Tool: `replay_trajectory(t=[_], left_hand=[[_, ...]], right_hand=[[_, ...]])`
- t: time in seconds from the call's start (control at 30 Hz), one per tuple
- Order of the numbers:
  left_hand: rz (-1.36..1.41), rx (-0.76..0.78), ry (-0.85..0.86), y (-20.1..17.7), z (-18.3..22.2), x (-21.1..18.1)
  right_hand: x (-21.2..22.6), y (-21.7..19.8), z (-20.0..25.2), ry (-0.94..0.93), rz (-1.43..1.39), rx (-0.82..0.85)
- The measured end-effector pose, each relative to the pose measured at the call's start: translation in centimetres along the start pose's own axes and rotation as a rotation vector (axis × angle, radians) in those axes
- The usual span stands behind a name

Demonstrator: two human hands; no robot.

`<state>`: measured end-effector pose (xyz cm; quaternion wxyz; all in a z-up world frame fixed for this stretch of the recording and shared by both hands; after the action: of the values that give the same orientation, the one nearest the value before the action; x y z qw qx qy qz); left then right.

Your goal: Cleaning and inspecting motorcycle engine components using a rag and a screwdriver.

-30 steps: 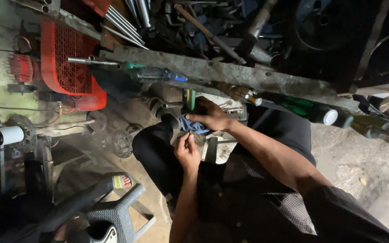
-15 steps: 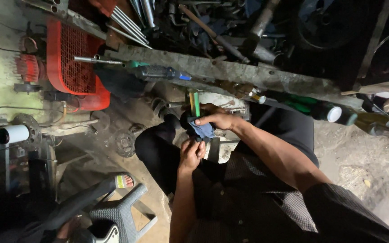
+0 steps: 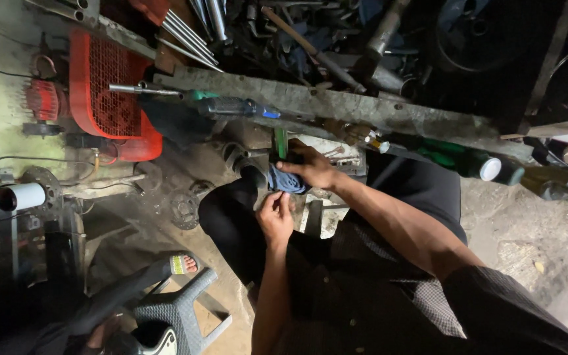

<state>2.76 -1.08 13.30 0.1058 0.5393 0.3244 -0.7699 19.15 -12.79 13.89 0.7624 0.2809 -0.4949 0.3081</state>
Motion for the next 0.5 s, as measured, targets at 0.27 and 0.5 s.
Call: replay_trajectory(t=[0.27,0.5], left_hand=[[0.570,0.276,-0.399,-0.3,-0.4,3.9],[0.958,0.718,-0.672,-0.3,0.8,7.3]], right_hand=[[0.3,0.0,0.3,-0.082,-0.113,0.034],[-3.4,1.3,-0.9,-0.260,-0.161,0.151]])
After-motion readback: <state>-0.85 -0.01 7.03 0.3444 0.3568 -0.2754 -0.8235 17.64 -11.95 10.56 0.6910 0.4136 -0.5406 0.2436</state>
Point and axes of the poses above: each hand's wrist, its own z-axis away from the middle knuckle, its own y-axis out of the palm, x = y × z, the point moved 4 cm from there along -z, towards the middle knuckle, and after that the axes turned 11 degrees about -y, right-handed, at the moved point
